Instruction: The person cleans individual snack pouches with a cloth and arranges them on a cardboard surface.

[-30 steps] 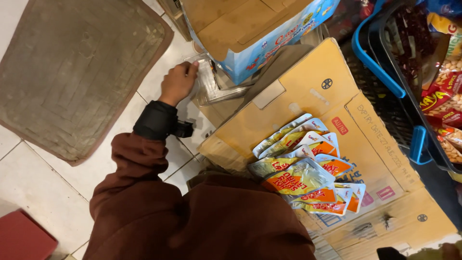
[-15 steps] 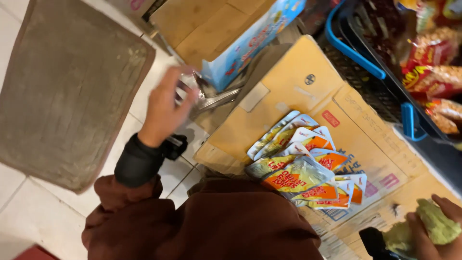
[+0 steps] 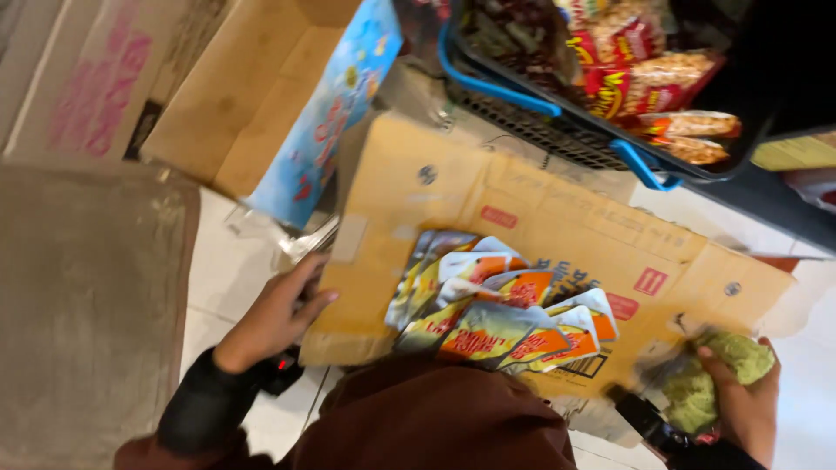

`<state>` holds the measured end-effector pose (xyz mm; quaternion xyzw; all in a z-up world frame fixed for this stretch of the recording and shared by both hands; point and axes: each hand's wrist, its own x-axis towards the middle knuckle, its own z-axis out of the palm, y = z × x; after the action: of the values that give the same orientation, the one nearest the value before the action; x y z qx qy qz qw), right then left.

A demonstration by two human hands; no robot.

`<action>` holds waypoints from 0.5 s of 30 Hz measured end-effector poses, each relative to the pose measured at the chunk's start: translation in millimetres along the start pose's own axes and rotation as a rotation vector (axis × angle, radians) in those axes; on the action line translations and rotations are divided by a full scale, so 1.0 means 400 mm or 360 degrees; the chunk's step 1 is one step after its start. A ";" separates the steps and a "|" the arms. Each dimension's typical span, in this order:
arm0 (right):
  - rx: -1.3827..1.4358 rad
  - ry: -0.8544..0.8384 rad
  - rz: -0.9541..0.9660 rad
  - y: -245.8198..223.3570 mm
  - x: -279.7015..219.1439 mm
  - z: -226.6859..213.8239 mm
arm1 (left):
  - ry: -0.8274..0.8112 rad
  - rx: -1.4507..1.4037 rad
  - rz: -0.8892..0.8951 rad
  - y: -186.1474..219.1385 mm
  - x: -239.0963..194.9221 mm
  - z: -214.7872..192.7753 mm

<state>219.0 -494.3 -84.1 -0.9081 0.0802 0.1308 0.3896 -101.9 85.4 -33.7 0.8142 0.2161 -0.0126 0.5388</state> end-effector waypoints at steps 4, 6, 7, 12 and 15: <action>0.0344 -0.0111 0.0279 -0.002 0.006 0.019 | -0.0077 0.0106 -0.0208 -0.043 -0.033 -0.008; 0.0228 -0.0087 0.0416 0.057 0.012 -0.003 | -0.0112 0.0067 -0.0267 -0.080 -0.068 -0.009; -0.0006 -0.0071 0.0131 0.082 0.004 -0.022 | -0.0118 0.0149 -0.0305 -0.112 -0.093 -0.008; -0.0594 -0.0331 -0.0467 0.310 0.047 -0.203 | -0.0323 0.0044 -0.0963 -0.095 -0.145 -0.029; -0.0528 -0.0287 -0.0459 0.453 0.065 -0.354 | -0.0366 0.0404 -0.1270 -0.206 -0.229 -0.017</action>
<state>223.7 -722.4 -122.5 -0.9464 -0.1079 0.1657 0.2554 -216.4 87.4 -79.5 0.7198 0.4493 -0.3370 0.4080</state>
